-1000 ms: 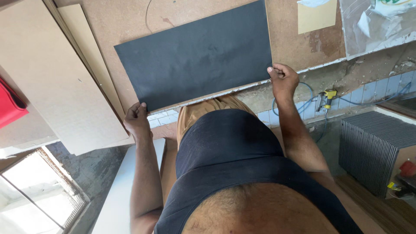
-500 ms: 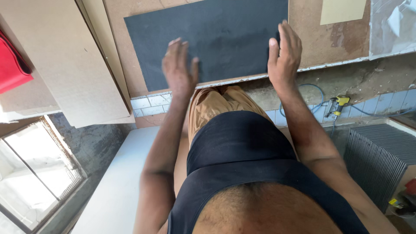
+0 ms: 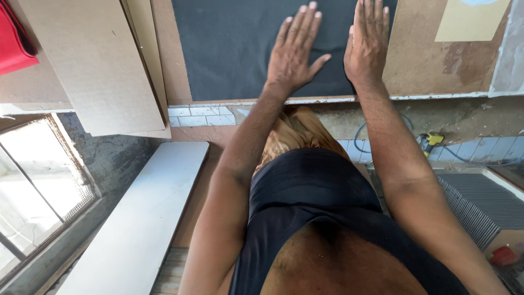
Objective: The person applies glue to rectangular cardboard pieces using a small block, then places dark sheets on top and presses them down. The person uses a utility knife to trim excess material from the edges. The process is repeated for multiple pieces.
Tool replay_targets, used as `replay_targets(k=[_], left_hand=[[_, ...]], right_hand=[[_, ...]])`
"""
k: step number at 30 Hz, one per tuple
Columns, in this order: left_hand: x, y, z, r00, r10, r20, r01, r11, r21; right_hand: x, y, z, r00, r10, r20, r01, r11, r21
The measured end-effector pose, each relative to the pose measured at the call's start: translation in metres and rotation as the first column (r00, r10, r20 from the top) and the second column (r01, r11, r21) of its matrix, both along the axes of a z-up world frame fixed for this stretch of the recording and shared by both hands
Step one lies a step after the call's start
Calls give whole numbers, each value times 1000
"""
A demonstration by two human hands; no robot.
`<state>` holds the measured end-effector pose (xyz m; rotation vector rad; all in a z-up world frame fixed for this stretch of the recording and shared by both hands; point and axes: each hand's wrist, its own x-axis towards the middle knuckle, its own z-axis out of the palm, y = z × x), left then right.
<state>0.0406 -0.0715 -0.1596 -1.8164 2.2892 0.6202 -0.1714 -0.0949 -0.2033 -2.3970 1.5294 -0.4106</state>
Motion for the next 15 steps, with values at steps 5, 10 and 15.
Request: replay_targets(k=[5, 10, 15], left_hand=[[111, 27, -2, 936, 250, 247, -264, 964, 25], [179, 52, -23, 914, 391, 109, -357, 901, -246], [182, 55, -30, 926, 378, -2, -362, 884, -296]], right_hand=[[1, -3, -5, 1000, -5, -19, 4, 1000, -22], [-1, -5, -10, 1000, -15, -15, 14, 999, -29], [23, -4, 9, 996, -42, -73, 38, 998, -57]])
